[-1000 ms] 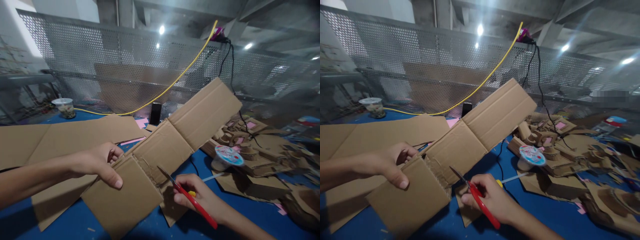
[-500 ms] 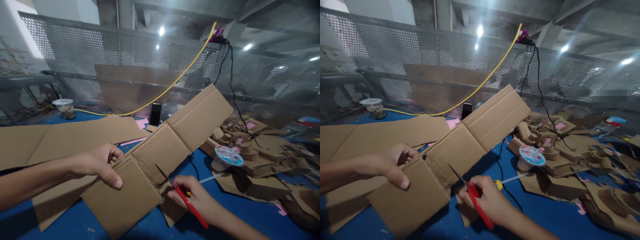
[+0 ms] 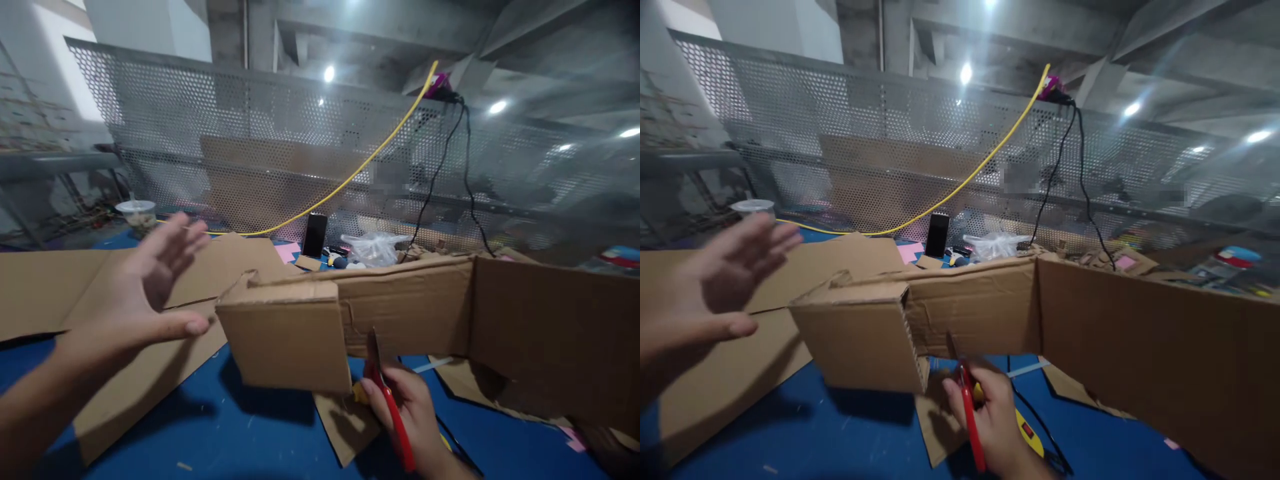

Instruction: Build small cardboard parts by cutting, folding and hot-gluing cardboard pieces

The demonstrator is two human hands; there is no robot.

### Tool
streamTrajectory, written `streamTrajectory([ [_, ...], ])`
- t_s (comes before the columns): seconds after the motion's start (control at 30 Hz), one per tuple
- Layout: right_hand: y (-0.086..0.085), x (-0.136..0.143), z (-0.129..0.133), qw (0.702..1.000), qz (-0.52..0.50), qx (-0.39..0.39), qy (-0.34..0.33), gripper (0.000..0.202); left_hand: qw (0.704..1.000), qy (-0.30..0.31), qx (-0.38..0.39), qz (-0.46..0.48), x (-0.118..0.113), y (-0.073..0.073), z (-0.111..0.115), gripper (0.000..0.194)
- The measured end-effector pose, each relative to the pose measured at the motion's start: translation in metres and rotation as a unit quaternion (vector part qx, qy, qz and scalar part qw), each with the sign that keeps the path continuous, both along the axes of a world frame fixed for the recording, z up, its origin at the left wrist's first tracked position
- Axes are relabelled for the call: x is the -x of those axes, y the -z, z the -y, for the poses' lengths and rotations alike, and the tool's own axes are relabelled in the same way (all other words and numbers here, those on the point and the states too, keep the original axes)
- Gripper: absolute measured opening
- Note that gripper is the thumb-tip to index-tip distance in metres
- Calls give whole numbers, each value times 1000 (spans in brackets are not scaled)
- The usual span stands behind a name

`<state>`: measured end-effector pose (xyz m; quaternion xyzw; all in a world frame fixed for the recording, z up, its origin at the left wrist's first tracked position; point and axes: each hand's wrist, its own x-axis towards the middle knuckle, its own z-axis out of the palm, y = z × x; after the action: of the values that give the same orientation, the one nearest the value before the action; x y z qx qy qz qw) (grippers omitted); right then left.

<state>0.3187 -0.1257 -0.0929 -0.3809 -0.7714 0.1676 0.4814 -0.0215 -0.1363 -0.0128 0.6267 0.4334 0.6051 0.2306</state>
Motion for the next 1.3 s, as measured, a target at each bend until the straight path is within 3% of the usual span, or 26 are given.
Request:
streamTrajectory([
  [0.07,0,2,0,999,-23,33,12,43,990,55,114,64,-13,21,-1,100],
  [0.1,1,3,-1,998,-33,59,19,46,981,88,154,83,-23,28,-2,105],
  [0.17,6,4,0,991,-52,121,32,51,956,149,238,87,-42,35,-5,104],
  [0.23,14,5,1,980,-78,176,42,54,945,163,265,99,-56,33,-7,99],
  [0.4,28,5,0,967,-111,225,41,57,951,158,253,79,-64,25,-11,103],
  [0.57,30,0,-1,967,-91,238,7,51,953,161,255,32,-61,18,-12,96],
  [0.77,8,3,2,967,-96,237,-16,53,940,179,288,34,-59,1,-21,90],
  [0.93,-9,16,-6,952,-90,291,-25,54,936,175,302,35,-53,-6,-35,94],
  [1.07,-7,27,-10,956,-94,279,7,55,935,199,287,67,-53,-3,-40,87],
  [1.3,-5,41,-11,952,-134,275,28,52,920,183,327,118,-50,14,-46,85],
])
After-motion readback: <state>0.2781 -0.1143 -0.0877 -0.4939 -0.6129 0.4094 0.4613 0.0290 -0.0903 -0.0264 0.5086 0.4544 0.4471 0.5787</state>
